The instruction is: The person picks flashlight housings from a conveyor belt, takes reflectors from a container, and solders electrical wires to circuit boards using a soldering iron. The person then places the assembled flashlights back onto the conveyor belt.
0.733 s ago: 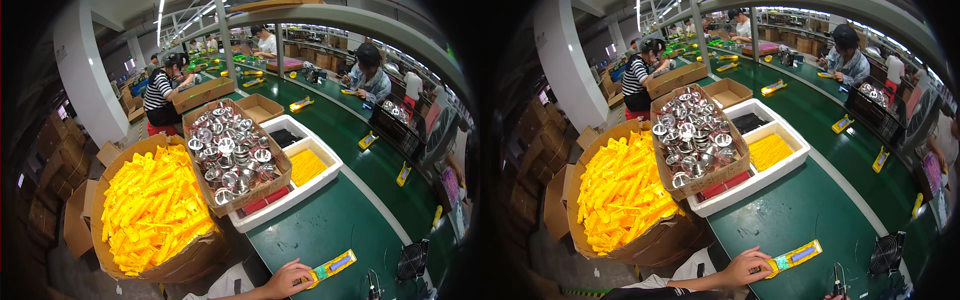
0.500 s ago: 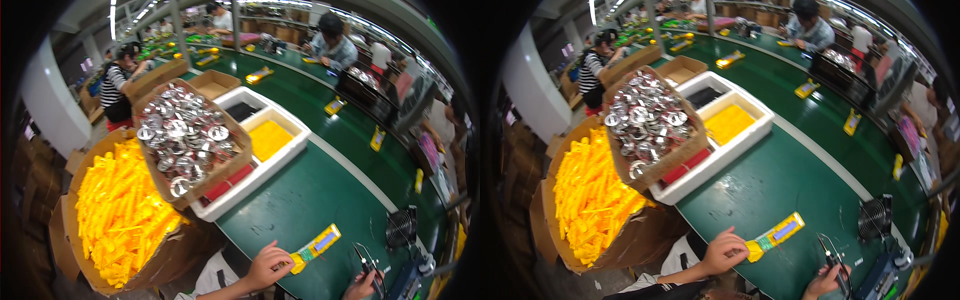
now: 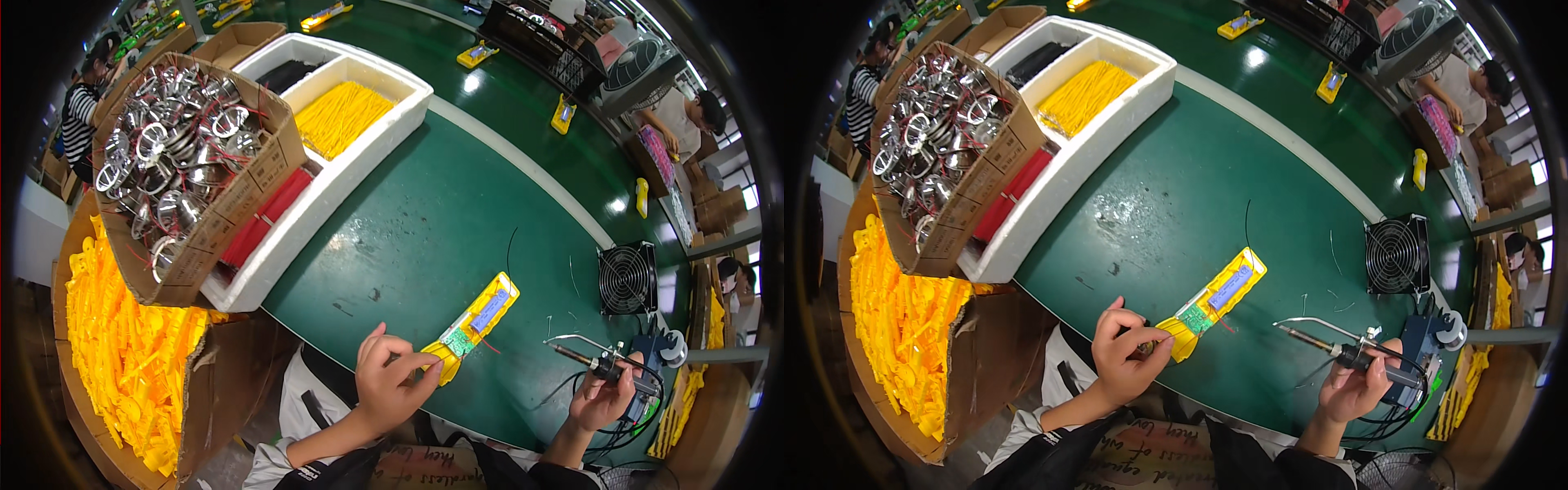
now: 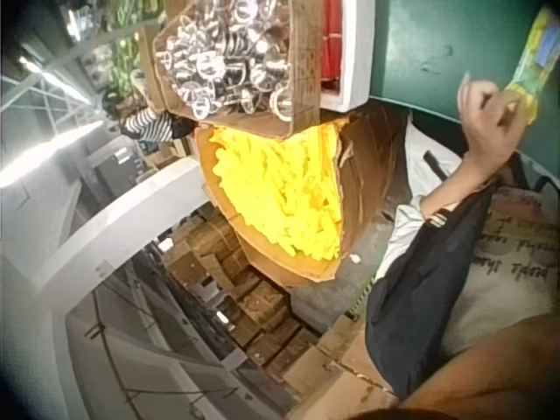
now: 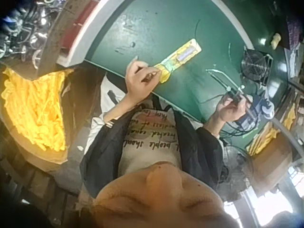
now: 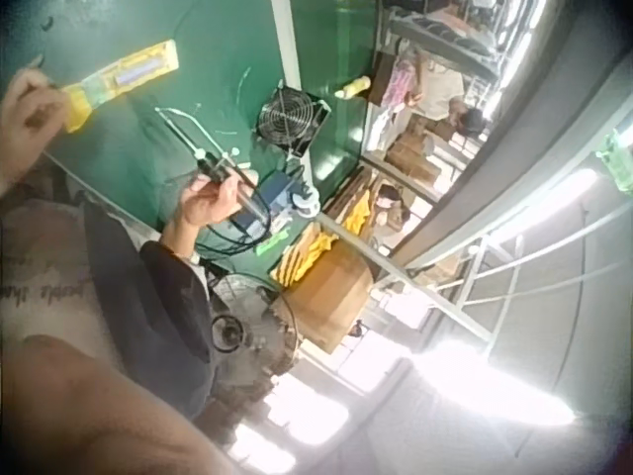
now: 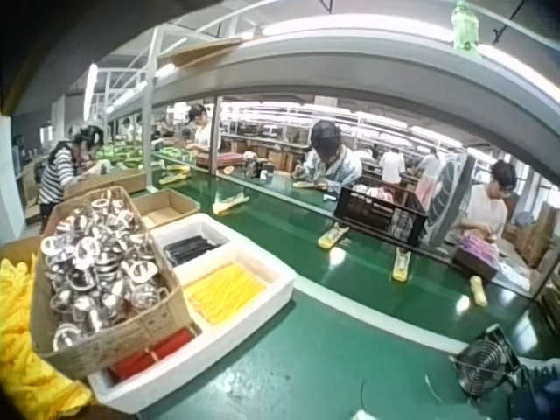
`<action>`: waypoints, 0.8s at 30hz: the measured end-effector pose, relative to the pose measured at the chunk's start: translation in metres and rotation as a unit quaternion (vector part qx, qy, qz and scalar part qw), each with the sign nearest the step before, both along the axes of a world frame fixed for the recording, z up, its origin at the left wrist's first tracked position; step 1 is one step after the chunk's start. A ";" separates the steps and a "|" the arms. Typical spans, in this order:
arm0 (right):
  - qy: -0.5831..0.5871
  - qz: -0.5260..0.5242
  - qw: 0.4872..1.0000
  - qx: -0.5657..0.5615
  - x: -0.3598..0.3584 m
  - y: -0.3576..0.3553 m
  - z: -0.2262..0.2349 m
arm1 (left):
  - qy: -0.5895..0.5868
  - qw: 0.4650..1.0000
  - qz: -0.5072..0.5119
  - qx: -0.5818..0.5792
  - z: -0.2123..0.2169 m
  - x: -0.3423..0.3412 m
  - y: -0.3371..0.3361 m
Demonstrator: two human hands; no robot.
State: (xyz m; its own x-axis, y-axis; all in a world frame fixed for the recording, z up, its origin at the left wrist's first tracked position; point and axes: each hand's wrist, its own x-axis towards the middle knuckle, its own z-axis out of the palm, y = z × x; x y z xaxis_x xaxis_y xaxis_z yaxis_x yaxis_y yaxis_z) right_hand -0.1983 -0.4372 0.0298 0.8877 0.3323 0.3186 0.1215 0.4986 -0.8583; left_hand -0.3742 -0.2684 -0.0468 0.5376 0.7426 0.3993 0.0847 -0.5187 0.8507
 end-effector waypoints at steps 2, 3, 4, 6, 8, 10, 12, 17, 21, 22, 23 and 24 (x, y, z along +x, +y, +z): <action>0.020 0.004 1.000 0.011 -0.007 0.005 0.006 | 0.004 1.000 0.004 0.013 0.000 0.002 0.000; 0.015 0.004 1.000 -0.006 -0.012 0.007 0.006 | 0.004 1.000 0.005 0.007 -0.001 0.002 -0.001; 0.016 0.019 1.000 -0.016 -0.016 0.005 0.004 | 0.004 1.000 0.006 0.011 -0.003 0.002 -0.002; 0.021 0.025 0.999 -0.020 -0.026 0.006 0.000 | 0.006 1.000 0.011 0.013 -0.002 0.002 -0.003; 0.044 0.014 0.999 0.016 -0.038 -0.002 -0.006 | 0.023 0.999 0.019 0.026 0.002 0.003 -0.003; 0.055 -0.046 0.996 0.044 -0.057 -0.003 -0.011 | 0.028 0.999 0.021 0.029 0.005 0.004 -0.003; 0.068 -0.070 0.995 0.008 -0.071 -0.002 -0.021 | 0.037 0.999 0.021 0.034 0.005 0.003 -0.002; 0.170 -0.174 0.963 -0.117 -0.089 0.006 -0.043 | 0.049 0.997 0.010 0.058 0.004 0.004 -0.002; 0.167 -0.198 0.958 -0.127 -0.089 0.014 -0.057 | 0.054 0.996 0.007 0.064 0.003 0.006 -0.002; 0.156 -0.207 0.957 -0.129 -0.089 0.014 -0.060 | 0.059 0.996 0.007 0.066 0.003 0.006 -0.002; 0.157 -0.207 0.957 -0.129 -0.089 0.016 -0.058 | 0.064 0.996 0.008 0.069 0.003 0.006 -0.003; 0.156 -0.180 0.961 -0.140 -0.090 0.019 -0.054 | 0.065 0.995 0.009 0.069 0.002 0.006 -0.003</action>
State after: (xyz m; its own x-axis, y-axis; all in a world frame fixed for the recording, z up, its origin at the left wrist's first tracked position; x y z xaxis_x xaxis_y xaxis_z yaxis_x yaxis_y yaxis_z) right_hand -0.2882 -0.4177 -0.0238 0.9990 0.0187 -0.0395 -0.0426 0.2168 -0.9753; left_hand -0.3681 -0.2713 -0.0445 0.5789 0.6953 0.4259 0.1993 -0.6271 0.7530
